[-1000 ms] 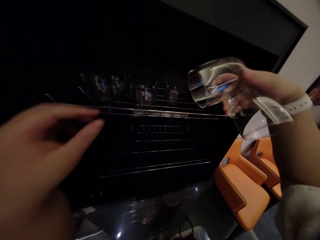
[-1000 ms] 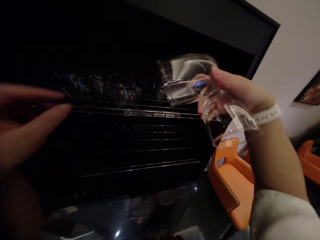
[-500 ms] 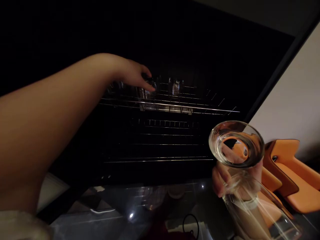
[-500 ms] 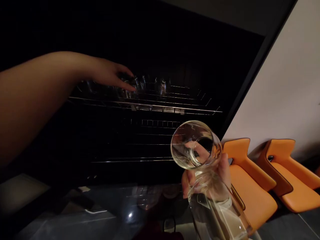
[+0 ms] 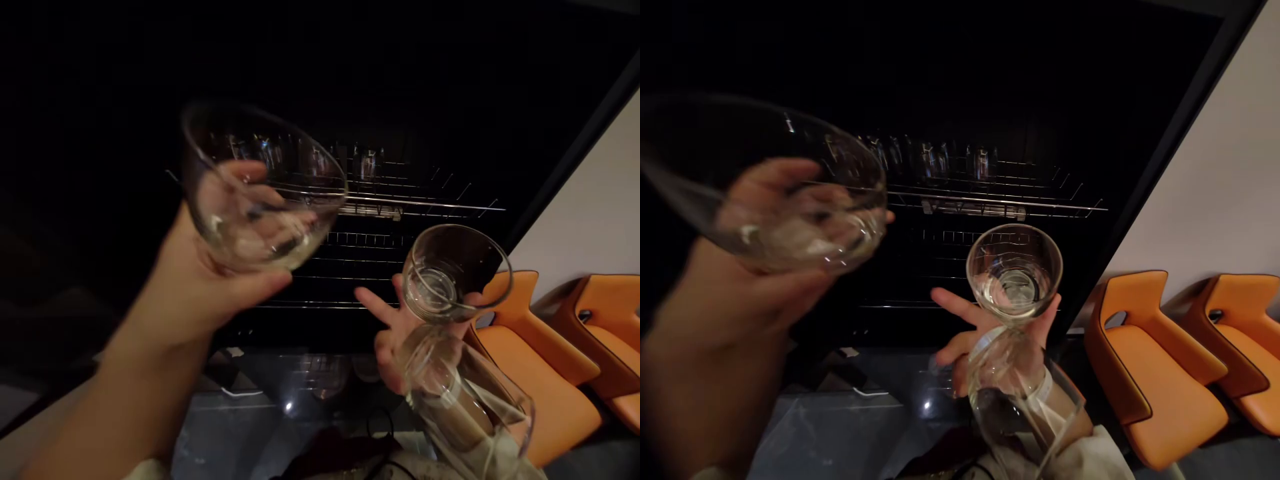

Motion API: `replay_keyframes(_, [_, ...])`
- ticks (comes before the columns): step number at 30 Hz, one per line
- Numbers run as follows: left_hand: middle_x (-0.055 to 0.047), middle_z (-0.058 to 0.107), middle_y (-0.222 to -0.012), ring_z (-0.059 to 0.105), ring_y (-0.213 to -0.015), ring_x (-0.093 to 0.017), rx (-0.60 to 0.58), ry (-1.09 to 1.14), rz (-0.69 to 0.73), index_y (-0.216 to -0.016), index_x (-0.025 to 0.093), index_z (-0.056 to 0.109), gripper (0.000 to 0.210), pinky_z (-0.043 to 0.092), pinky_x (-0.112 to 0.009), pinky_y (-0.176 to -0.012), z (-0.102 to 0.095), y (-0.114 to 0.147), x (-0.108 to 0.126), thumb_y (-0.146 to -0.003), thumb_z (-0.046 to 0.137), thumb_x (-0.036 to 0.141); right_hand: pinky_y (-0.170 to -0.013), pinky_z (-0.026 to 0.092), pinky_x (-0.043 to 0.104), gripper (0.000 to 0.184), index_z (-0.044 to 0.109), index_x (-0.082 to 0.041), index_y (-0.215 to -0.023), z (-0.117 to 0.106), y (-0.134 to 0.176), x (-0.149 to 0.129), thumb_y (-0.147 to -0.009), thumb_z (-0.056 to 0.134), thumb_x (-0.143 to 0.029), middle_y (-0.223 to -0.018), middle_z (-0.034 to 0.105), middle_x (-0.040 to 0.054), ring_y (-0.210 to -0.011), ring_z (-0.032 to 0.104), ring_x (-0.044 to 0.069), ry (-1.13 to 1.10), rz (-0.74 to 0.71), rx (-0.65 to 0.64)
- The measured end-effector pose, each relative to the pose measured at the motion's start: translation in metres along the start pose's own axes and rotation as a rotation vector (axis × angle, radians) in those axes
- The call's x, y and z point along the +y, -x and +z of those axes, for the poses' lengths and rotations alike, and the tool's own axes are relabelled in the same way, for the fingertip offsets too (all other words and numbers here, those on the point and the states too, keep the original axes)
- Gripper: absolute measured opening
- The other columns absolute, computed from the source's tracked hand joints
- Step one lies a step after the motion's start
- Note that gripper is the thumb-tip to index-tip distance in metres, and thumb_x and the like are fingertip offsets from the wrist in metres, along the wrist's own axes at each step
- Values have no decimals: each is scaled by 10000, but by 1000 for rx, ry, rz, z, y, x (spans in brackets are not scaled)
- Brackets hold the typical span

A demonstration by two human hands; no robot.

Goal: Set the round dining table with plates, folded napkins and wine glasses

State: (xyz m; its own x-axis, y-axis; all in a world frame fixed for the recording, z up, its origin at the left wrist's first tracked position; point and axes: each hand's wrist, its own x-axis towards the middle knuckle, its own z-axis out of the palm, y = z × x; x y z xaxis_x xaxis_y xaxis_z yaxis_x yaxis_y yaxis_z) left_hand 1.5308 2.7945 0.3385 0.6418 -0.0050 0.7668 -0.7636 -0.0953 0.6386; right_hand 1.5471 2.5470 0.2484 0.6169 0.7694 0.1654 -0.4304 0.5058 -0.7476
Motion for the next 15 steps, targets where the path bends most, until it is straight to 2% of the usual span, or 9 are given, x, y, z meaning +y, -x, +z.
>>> replay_keyframes(2, [-24, 588, -1215, 632, -1234, -293, -103, 129, -44, -1308, 357, 586, 743, 568, -448, -1030, 15, 18, -6, -648, 926, 334, -522, 489, 230, 879, 516, -410, -1394, -5, -13, 11, -683, 528, -926, -1592, 339, 136, -869, 660, 187, -77, 93, -152])
replay_keyframes(4, [-36, 601, -1266, 572, -1310, -290, -208, 194, -92, -1307, 375, 561, 721, 565, -439, -1031, 24, 30, -10, -674, 905, 355, -533, 493, 225, 849, 508, -414, -1405, -12, -24, 21, -699, 587, -880, -1609, 299, 137, -937, 665, 210, -147, 132, -238])
replay_keyframes(7, [-51, 594, -1303, 546, -1331, -288, -339, 176, -116, -1311, 384, 513, 699, 534, -492, -1060, 26, 38, -14, -713, 872, 360, -447, 496, 273, 902, 524, -511, -1353, -22, -35, 32, -562, 609, -938, -1591, 354, 97, -827, 685, 232, -221, 93, -292])
replay_keyframes(9, [-65, 576, -1312, 559, -1309, -306, -380, 112, -87, -1310, 376, 502, 722, 499, -547, -1087, 26, 41, -18, -696, 880, 331, -382, 477, 314, 884, 550, -588, -1278, -28, -40, 37, -480, 577, -968, -1578, 391, 44, -706, 672, 225, -252, 95, -323])
replay_keyframes(12, [-106, 557, -1341, 565, -1297, -350, -390, -3, -80, -1319, 346, 493, 798, 449, -616, -1113, 26, 45, -28, -641, 912, 305, -342, 438, 353, 863, 530, -667, -1248, -31, -43, 41, -449, 484, -988, -1565, 419, -16, -604, 639, 220, -263, 148, -257])
replay_keyframes(15, [-120, 572, -1354, 571, -1300, -362, -457, -44, -78, -1377, 339, 475, 895, 446, -614, -1118, 22, 45, -36, -608, 930, 289, -321, 394, 382, 1012, 437, -697, -1335, -26, -40, 39, -381, 375, -1031, -1536, 459, -13, -623, 657, 291, -230, 215, -93])
